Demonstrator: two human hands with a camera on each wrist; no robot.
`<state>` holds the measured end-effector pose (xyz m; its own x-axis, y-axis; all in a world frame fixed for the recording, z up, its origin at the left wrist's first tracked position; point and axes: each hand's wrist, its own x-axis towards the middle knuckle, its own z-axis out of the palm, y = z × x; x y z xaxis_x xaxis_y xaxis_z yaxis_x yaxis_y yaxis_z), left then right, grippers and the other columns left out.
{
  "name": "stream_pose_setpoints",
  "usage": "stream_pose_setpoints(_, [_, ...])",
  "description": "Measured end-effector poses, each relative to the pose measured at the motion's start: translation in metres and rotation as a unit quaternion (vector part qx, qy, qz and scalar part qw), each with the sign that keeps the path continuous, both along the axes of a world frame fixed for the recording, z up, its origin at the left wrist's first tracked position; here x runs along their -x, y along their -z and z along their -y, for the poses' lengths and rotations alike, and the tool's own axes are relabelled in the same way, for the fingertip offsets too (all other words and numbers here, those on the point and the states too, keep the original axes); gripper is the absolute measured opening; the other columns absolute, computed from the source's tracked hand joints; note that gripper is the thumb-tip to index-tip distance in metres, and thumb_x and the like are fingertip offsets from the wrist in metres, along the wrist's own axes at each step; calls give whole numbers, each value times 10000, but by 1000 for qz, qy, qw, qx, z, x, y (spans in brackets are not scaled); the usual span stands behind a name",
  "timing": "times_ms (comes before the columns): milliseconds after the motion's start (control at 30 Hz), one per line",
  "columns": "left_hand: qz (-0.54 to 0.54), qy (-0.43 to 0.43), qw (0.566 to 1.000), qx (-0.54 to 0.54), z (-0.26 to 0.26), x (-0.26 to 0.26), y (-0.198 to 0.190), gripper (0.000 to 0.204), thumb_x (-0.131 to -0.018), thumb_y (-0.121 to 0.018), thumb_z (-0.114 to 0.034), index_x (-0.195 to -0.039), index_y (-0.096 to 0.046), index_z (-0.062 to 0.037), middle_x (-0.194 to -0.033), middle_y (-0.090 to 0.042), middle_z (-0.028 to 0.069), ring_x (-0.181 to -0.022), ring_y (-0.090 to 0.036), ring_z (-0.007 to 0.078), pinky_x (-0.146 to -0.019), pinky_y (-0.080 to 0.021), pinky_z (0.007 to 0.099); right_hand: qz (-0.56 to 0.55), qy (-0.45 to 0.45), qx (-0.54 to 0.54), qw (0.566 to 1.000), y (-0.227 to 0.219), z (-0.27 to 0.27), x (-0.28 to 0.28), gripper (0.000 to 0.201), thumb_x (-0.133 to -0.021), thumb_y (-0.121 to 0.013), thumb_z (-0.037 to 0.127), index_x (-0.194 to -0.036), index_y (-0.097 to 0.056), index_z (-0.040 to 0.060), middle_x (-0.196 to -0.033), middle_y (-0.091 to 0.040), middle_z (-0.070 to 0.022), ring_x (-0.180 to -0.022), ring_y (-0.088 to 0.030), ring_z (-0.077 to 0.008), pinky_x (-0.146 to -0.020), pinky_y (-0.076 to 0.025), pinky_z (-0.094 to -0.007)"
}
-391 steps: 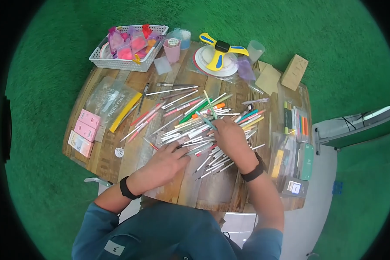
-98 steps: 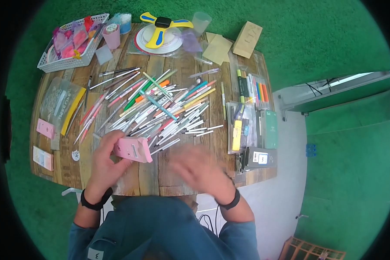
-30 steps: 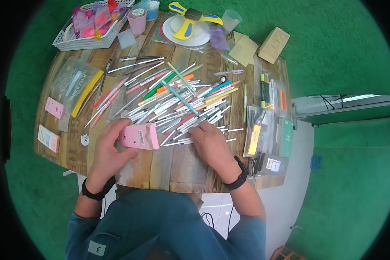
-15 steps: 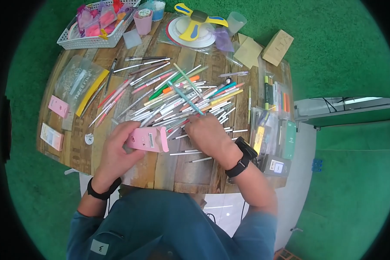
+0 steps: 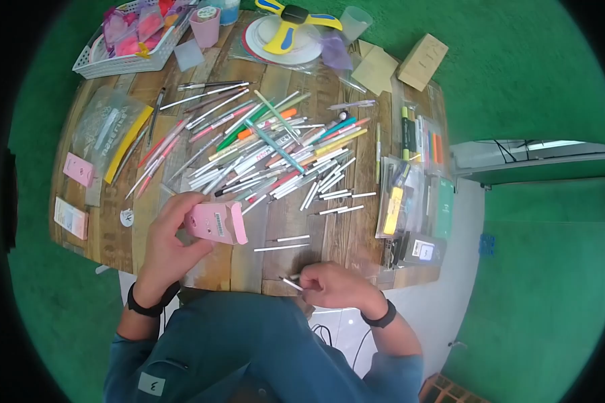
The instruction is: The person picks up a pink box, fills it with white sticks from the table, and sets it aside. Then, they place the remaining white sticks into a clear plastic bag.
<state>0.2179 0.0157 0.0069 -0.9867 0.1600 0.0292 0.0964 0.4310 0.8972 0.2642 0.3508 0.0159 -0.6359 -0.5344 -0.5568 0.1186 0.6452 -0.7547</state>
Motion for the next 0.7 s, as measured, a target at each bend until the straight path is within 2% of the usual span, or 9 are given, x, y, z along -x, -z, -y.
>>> stream_pose_setpoints(167, [-6, 14, 1000, 7, -7, -1, -4, 610, -708, -823, -28, -1284, -620, -18, -1249, -656, 161, -1086, -680, 310, -909, -556, 369, -82, 65, 26, 994, 8, 22, 30, 160, -796, -684, 121, -768, -570, 12, -756, -584, -134, -718, -602, -307, -655, -472, -414])
stream_pose_setpoints(233, [-10, 9, 1000, 8, -6, -2, 0, 644, -679, -800, -3, -1297, -619, -15, -1197, -628, 104, -973, -629, 198, -869, -536, 317, -88, 96, 26, 991, 14, 20, 50, 164, -791, -683, 111, -763, -557, 11, -763, -588, -134, -737, -605, -309, -662, -472, -411])
stream_pose_setpoints(300, [-12, 14, 1000, 8, -5, -2, -1, 645, -683, -802, -6, -1302, -619, -15, -1215, -631, 109, -995, -637, 210, -882, -536, 322, -243, 88, 77, 963, 34, 12, 65, 136, -802, -705, 95, -799, -590, 23, -810, -624, -77, -714, -565, -202, -658, -458, -338])
stream_pose_setpoints(400, [-11, 23, 1000, 1, -6, -4, -2, 637, -694, -809, -14, -1303, -624, -15, -1253, -642, 127, -1060, -655, 247, -914, -536, 339, -253, 143, 64, 955, 22, 13, 78, 125, -802, -696, 82, -792, -585, 26, -858, -641, -70, -778, -596, -183, -699, -468, -330])
stream_pose_setpoints(467, [-10, 23, 1000, -5, -8, -4, -3, 627, -700, -814, -20, -1300, -629, -15, -1272, -648, 141, -1102, -664, 272, -934, -537, 350, -211, 130, 1, 969, 8, 6, 81, 105, -861, -687, 66, -825, -593, 35, -843, -647, -48, -771, -616, -134, -688, -481, -293])
stream_pose_setpoints(533, [-40, 46, 998, 23, -10, -3, 1, 602, -710, -824, -32, -1284, -644, -19, -1285, -659, 165, -1164, -665, 319, -951, -544, 371, -109, 219, 75, 967, 5, 3, 74, 115, -890, -686, 98, -862, -611, 16, -774, -595, -22, -703, -536, -106, -625, -442, -294])
stream_pose_setpoints(567, [-67, 36, 996, 45, -11, -2, 2, 586, -731, -834, -102, -1293, -669, -84, -1265, -667, 145, -1091, -689, 340, -886, -594, 392, -130, 220, 73, 964, 1, 0, 67, 114, -919, -700, 107, -914, -639, 11, -796, -607, 4, -730, -546, -72, -638, -458, -275])
stream_pose_setpoints(667, [-87, 20, 993, 75, -14, -3, 3, 570, -730, -834, -110, -1278, -678, -89, -1256, -670, 133, -1073, -692, 332, -875, -593, 389, -110, 277, 124, 946, -24, 2, 44, 112, -912, -721, 85, -980, -673, 10, -816, -634, 2, -745, -574, -74, -670, -488, -269])
stream_pose_setpoints(700, [-85, 18, 993, 79, -14, -2, 4, 570, -730, -834, -110, -1278, -678, -89, -1256, -670, 133, -1073, -692, 332, -875, -593, 389, -153, 274, 125, 941, -30, 2, 35, 115, -911, -726, 53, -1014, -699, 11, -833, -681, -29, -747, -630, -101, -685, -517, -281])
